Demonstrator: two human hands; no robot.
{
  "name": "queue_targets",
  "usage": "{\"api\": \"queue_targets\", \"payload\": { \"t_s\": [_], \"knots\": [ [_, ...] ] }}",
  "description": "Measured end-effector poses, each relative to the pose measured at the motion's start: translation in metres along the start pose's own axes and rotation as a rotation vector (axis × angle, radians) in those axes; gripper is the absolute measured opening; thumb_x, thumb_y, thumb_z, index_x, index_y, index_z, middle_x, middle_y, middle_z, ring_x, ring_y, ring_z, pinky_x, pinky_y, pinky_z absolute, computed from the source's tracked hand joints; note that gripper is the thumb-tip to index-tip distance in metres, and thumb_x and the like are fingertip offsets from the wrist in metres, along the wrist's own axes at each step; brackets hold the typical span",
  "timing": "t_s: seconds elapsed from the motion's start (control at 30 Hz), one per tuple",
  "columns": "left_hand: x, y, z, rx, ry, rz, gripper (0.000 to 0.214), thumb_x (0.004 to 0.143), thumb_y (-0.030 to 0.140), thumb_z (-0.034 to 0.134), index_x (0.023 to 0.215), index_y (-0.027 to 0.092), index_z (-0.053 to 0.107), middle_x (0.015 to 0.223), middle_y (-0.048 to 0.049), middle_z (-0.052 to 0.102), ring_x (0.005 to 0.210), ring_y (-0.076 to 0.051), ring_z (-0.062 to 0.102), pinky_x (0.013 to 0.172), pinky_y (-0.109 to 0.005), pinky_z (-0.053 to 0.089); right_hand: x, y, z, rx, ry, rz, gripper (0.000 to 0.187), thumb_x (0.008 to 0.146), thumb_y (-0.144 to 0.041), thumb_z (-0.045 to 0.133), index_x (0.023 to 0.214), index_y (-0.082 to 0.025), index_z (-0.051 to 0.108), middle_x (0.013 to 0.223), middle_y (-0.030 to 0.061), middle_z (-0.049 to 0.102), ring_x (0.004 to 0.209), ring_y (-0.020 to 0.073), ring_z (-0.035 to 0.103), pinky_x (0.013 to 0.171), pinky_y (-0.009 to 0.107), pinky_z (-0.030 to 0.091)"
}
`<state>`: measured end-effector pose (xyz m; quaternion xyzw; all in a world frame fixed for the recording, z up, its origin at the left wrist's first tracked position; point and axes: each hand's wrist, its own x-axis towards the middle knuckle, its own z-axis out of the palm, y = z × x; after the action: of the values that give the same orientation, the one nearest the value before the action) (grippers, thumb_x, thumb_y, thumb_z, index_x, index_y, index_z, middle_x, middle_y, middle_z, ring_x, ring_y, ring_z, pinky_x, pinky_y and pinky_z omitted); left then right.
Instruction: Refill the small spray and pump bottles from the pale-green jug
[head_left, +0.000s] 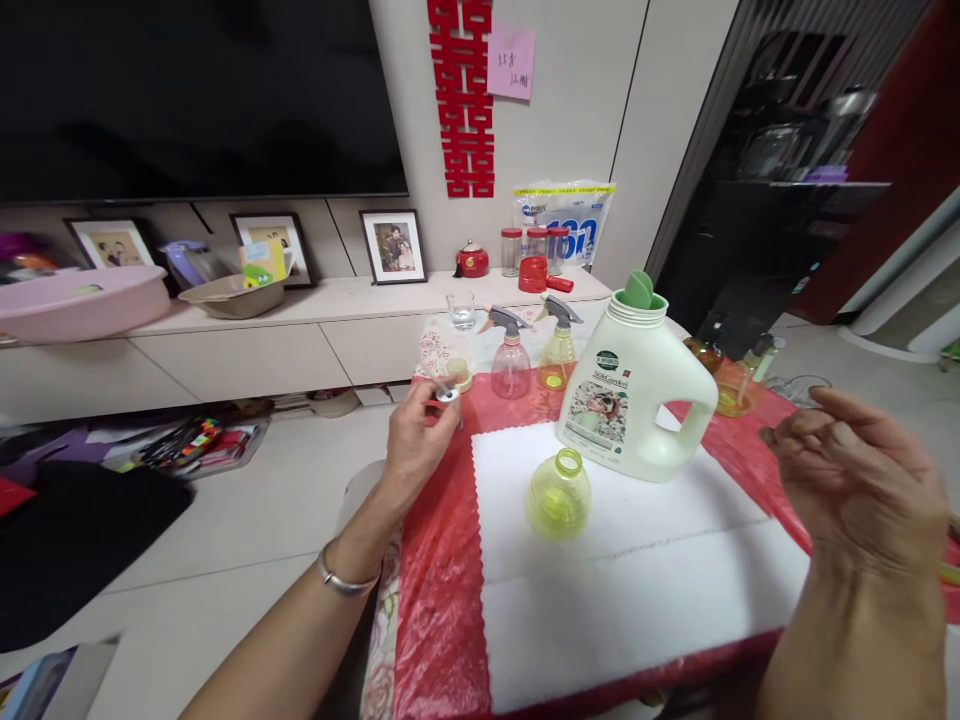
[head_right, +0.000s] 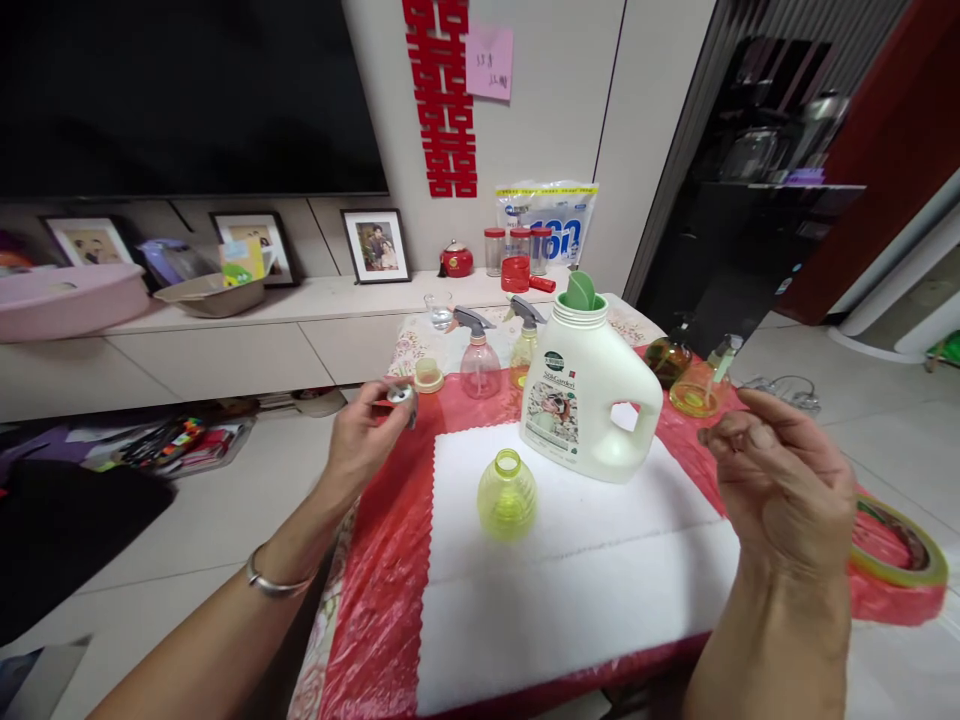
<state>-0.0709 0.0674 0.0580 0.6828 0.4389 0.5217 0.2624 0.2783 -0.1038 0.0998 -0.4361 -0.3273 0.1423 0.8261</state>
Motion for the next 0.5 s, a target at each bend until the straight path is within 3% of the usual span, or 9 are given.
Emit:
{"api": "queue_targets", "payload": {
  "t_s": [0.1, 0.2, 0.33, 0.5],
  "knots": [
    [-0.004, 0.035, 0.002, -0.592, 0.119, -0.210, 0.036, 0.074, 0.034, 0.078, 0.105, 0.020, 0.066, 0.106, -0.0047, 0.071, 0.091, -0.016, 0.067, 0.081, -0.029, 0.053, -0.013, -0.011, 0.011, -0.039, -0.126, -0.010, 0.038, 0.063, -0.026, 0.079, 0.099, -0.017, 0.077, 0.070, 0.0065, 0.060, 0.069, 0.0168, 0.058, 0.063, 0.031, 0.049],
    [-0.013, 0.071, 0.010, -0.964, -0.035, -0.339, 0.038, 0.071, 0.030, 0.082, 0.104, 0.022, 0.065, 0.106, -0.0033, 0.071, 0.102, -0.017, 0.068, 0.092, -0.031, 0.054, -0.029, -0.018, 0.024, -0.172, -0.379, -0.009, 0.033, 0.072, -0.029, 0.079, 0.104, -0.022, 0.076, 0.079, 0.0065, 0.064, 0.072, 0.0163, 0.060, 0.061, 0.026, 0.052],
    [-0.036, 0.106, 0.028, -1.169, -0.237, -0.414, 0.041, 0.073, 0.031, 0.082, 0.109, 0.025, 0.062, 0.114, -0.0038, 0.071, 0.109, -0.022, 0.067, 0.098, -0.038, 0.055, -0.049, -0.018, 0.046, -0.403, -0.783, -0.021, 0.032, 0.084, -0.026, 0.073, 0.115, -0.029, 0.071, 0.091, 0.0042, 0.065, 0.084, 0.0151, 0.064, 0.071, 0.023, 0.056],
    [-0.062, 0.126, 0.047, -1.303, -0.393, -0.561, 0.042, 0.069, 0.043, 0.085, 0.101, 0.022, 0.066, 0.109, -0.0043, 0.071, 0.103, -0.022, 0.067, 0.095, -0.036, 0.056, -0.062, -0.013, 0.064, -0.360, -0.826, 0.023, 0.061, 0.086, -0.029, 0.073, 0.142, -0.034, 0.051, 0.112, 0.0042, 0.063, 0.097, 0.0159, 0.064, 0.088, 0.028, 0.056]
  ]
}}
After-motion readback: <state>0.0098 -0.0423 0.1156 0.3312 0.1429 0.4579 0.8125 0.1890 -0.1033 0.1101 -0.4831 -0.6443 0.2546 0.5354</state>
